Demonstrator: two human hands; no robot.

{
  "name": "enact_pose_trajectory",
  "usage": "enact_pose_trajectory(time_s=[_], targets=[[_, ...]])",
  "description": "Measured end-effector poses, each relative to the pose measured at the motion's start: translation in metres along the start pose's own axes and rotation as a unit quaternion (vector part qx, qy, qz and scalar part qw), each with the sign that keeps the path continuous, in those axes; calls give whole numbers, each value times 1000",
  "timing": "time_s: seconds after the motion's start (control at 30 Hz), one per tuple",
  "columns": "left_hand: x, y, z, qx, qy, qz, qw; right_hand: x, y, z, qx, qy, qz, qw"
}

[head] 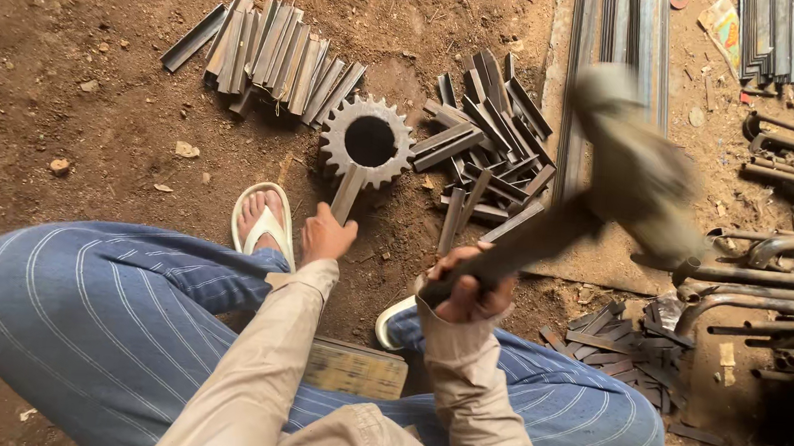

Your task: The person sits on the ground and repeatedly hammers a metal gear with a sledgehammer. They adjust the gear's position between strikes and work among scattered metal pieces.

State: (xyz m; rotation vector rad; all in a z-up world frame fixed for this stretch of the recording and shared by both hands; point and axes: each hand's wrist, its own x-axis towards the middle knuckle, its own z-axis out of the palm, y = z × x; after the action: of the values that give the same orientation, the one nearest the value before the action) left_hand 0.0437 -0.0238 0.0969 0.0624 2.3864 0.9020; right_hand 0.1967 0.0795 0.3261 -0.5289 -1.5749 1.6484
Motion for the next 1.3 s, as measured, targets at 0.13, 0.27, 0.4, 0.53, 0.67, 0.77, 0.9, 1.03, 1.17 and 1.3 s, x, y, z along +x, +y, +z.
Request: enact_pose_trajectory(time_s=[0.13,0.27,0.4,0.53,0.67,0.77,0.9,1.03,1.17,1.3], targets=[[16,11,-15,-68,-80,-109,988,9,21,-11,63,-41,-99,992],[16,0,-10,-41,-73,-101,991,-21,55,2,67,-114,64,989],[23,-4,-4,-38,-74,-110,990,-23,58,30,-406,-122,278,862],[27,-9,-7,-15,-80,-100,992,-15,-6,42,-348,-67,487,799],[29,-5,-4,-36,-85,-103,990,4,-45,54,-273,-89,150,946],[29,-12,-3,-29,-95,-103,990,15,-31,54,-70,-96,20,993],[34,-16,8,-21,-70,-88,993,-5,24,43,-232,-87,148,957],[38,-21,19,-20,-51,-99,994,-23,92,24,-503,-167,305,792],[41,-23,6,-30,-42,-78,996,-30,136,-11,-488,-132,300,809],[35,-4,-7,-112,-124,-63,984,-36,163,-38,-476,-97,289,825]])
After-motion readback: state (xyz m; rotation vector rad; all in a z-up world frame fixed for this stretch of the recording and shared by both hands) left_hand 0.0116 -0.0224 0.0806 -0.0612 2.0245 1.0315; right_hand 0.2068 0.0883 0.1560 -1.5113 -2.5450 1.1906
